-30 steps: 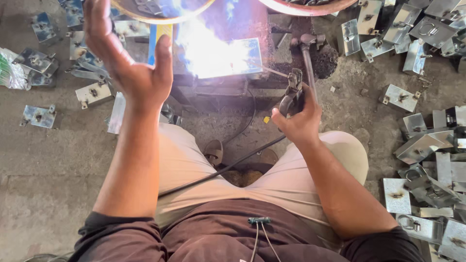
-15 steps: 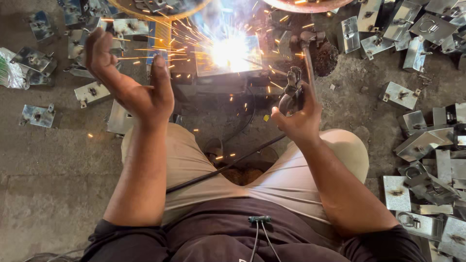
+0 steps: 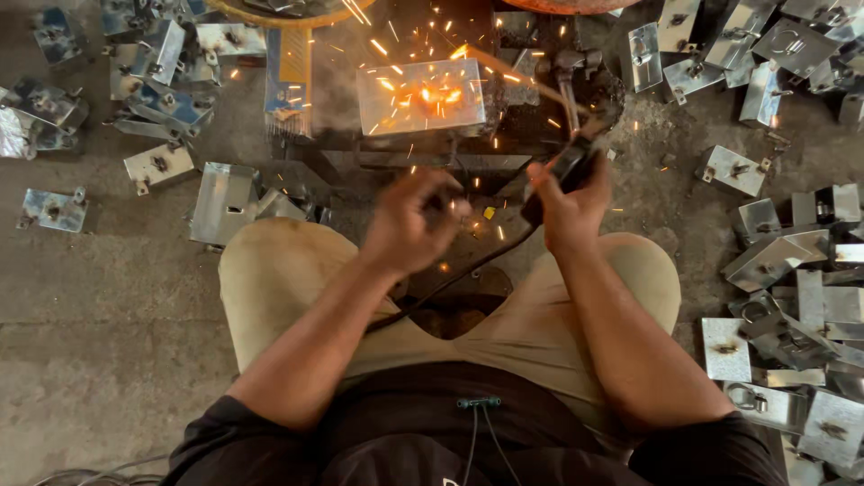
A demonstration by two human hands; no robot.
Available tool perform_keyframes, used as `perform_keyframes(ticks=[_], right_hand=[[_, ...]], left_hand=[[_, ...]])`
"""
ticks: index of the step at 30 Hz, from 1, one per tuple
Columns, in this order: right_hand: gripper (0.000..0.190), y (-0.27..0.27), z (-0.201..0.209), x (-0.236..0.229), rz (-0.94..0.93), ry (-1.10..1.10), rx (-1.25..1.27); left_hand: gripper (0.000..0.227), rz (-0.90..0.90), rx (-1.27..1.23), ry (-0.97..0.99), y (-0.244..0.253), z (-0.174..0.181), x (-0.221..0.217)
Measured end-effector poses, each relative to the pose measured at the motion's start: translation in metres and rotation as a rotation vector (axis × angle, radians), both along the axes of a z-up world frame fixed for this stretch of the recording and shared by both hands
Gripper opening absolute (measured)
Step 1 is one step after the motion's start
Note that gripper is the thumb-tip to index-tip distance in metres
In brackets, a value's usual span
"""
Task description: The person sits on the floor and repeatedly picks up small metal plates and ring-shaped metal pieces from bowls. They place the ring onto the plate, then use a handheld welding torch to weld the two pieces together, producing bright sparks. After welding, the person sets the finished assembly aside and repeats the process with new parts.
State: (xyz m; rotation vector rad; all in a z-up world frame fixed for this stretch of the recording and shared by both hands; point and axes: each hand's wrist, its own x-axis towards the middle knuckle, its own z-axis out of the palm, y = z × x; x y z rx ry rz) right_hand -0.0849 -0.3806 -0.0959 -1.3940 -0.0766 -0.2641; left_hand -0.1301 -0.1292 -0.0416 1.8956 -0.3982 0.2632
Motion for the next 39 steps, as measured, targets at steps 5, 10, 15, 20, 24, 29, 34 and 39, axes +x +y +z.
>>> perform_keyframes(ticks=[5,10,15,20,24,29,34,39], right_hand=[[0.050,-0.002,0.040,-0.010,0.009,-0.082,0.002],[0.058,0.029,0.084,-0.046,-0.124,-0.281,-0.615],[0.042,0.076,0.100,-0.088,-0.038,-0.556,-0.894],[0.032,0.117,0.103,-0.093,0.148,-0.500,-0.905],[0.034,0.137,0.101,-0.085,0.148,-0.476,-1.020],[0.037,0.150,0.093,-0.078,0.107,-0.437,-1.069],[0.037,0.158,0.092,-0.076,0.109,-0.418,-1.084],[0.038,0.164,0.096,-0.076,0.094,-0.420,-1.144]], left_hand=[[0.045,-0.274,0.391,0.430,-0.026,-0.031,-0.004],[0.046,-0.351,0.492,0.465,-0.021,-0.061,-0.003],[0.058,-0.370,0.695,0.596,-0.013,-0.083,0.013],[0.032,-0.517,0.464,0.438,-0.009,-0.126,0.018],[0.026,-0.511,0.471,0.076,-0.015,-0.151,0.018],[0.027,-0.477,0.342,0.212,-0.007,-0.121,0.012],[0.030,-0.523,0.279,0.270,-0.001,-0.098,0.009],[0.033,-0.579,0.225,0.298,0.000,-0.093,0.006]])
